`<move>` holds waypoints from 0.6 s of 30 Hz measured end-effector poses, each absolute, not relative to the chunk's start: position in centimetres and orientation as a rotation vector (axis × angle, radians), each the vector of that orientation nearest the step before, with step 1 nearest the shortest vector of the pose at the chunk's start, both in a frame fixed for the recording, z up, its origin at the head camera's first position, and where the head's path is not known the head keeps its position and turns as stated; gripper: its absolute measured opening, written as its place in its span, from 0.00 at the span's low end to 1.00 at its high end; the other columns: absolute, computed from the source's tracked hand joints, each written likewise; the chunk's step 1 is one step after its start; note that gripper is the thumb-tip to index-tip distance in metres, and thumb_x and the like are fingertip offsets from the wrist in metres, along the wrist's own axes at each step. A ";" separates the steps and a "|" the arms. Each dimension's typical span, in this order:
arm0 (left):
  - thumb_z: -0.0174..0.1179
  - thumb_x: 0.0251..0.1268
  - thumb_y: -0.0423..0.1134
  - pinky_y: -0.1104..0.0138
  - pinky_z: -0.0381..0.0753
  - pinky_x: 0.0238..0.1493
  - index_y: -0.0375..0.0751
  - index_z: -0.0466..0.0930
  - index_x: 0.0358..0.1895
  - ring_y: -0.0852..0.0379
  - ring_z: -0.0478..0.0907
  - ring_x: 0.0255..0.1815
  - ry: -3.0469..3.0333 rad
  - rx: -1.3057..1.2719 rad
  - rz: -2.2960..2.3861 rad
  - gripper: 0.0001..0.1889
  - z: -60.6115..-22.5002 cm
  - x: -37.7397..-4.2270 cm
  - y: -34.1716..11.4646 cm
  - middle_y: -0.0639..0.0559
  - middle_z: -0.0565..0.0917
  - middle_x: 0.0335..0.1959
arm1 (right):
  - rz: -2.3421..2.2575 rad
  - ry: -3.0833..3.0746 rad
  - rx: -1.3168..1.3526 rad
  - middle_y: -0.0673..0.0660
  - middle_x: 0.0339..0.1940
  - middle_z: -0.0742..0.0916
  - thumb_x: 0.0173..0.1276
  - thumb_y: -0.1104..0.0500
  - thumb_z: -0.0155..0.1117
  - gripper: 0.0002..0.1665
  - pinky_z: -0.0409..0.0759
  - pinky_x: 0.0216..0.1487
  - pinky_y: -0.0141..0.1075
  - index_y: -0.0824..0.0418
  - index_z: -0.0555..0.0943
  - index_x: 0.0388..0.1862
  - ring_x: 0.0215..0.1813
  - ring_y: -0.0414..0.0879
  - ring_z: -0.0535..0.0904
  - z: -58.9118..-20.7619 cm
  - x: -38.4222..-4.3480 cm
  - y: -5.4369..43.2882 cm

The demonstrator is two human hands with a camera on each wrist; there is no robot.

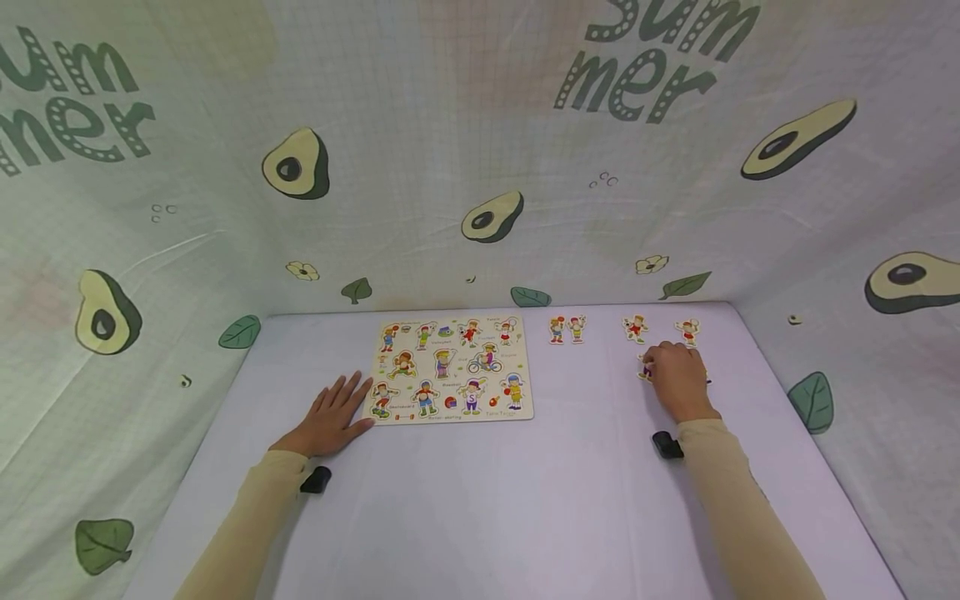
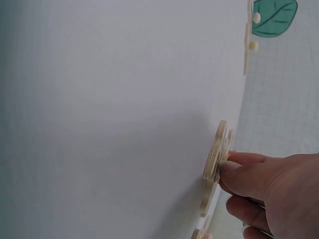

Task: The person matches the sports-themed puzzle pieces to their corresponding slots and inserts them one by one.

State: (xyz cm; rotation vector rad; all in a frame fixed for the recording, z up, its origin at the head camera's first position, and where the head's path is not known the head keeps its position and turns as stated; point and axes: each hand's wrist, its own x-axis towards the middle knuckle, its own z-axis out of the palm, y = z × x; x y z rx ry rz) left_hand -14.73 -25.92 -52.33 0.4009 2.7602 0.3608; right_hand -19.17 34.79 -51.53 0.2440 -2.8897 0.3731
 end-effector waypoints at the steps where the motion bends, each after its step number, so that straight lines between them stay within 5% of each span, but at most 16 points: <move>1: 0.52 0.83 0.58 0.36 0.36 0.84 0.40 0.47 0.87 0.30 0.37 0.87 2.759 0.401 0.362 0.42 -52.3 -14.7 -25.9 0.35 0.44 0.88 | 0.376 -2.892 0.245 0.69 0.35 0.89 0.63 0.75 0.72 0.05 0.76 0.51 0.68 0.71 0.89 0.38 0.43 0.71 0.84 -51.5 -19.2 34.8; 18: 0.51 0.82 0.59 0.36 0.35 0.84 0.40 0.47 0.87 0.30 0.36 0.87 2.765 0.407 0.373 0.43 -52.4 -14.5 -25.9 0.35 0.43 0.88 | 0.392 -2.778 0.346 0.68 0.36 0.89 0.62 0.75 0.73 0.06 0.76 0.51 0.66 0.70 0.88 0.38 0.42 0.69 0.83 -51.1 -18.5 32.9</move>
